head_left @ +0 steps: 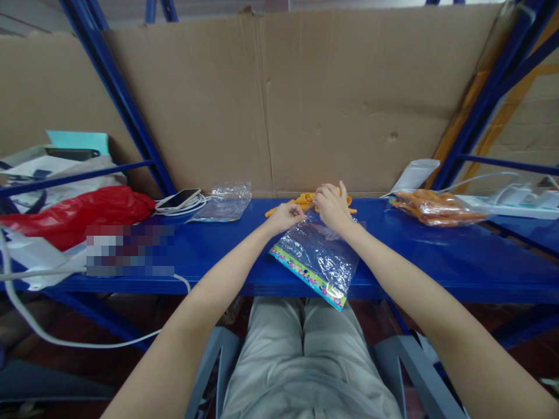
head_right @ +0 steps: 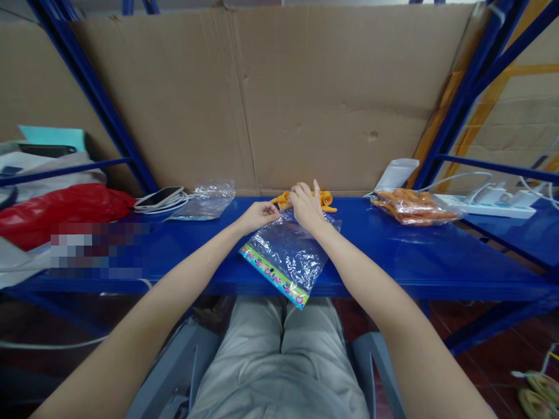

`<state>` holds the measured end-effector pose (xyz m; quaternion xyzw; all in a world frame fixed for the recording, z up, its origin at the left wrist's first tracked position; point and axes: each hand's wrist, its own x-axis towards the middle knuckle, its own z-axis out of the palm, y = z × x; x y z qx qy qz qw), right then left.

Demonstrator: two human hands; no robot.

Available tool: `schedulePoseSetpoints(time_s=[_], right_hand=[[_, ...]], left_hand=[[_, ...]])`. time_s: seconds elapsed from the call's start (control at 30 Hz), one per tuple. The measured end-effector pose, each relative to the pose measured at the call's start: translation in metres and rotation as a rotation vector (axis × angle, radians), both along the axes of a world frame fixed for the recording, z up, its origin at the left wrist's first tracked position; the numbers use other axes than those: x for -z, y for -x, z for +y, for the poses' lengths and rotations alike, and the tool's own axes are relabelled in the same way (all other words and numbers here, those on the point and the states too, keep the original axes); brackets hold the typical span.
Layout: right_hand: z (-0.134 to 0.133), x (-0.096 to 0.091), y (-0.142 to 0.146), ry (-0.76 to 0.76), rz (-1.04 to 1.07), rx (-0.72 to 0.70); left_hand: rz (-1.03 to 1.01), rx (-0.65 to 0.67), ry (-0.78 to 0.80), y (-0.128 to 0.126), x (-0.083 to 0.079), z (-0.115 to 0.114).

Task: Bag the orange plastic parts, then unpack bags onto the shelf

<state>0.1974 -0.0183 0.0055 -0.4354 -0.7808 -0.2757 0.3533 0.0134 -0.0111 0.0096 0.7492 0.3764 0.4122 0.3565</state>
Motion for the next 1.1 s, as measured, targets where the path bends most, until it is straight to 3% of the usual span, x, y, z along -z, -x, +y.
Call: schedulePoseSetpoints(time_s=[0.17, 0.33, 0.43, 0.6, 0.73, 0.83, 0.93, 1.1], right_hand=[[0.003, -0.001, -0.005, -0.042, 0.053, 0.055], [0.004, -0.002, -0.009, -0.065, 0.112, 0.074], [0.000, -0.003, -0.007, -0.095, 0.124, 0.066], [0.003, -0.002, -0.008, -0.094, 0.258, 0.060], [0.020, 0.005, -0.012, 0.071, 0.609, -0.037], [0.028, 0.008, -0.011, 0.350, 0.896, -0.203], [0.023, 0.006, -0.006, 0.566, 1.031, -0.400], [0.005, -0.004, 0.005, 0.574, 1.181, -0.463]], left_hand=[[-0.010, 0.084, 0.157, -0.001, -0.004, -0.009], [-0.017, 0.076, 0.153, 0.000, -0.003, -0.010], [-0.049, -0.039, 0.109, 0.002, -0.002, -0.006], [-0.255, -0.350, -0.017, 0.013, -0.005, 0.006], [-0.385, -0.480, -0.051, 0.021, -0.007, 0.012], [-0.425, -0.525, -0.034, 0.023, -0.007, 0.013], [-0.436, -0.547, -0.035, 0.023, -0.006, 0.014], [-0.406, -0.556, -0.118, 0.028, -0.003, 0.026]])
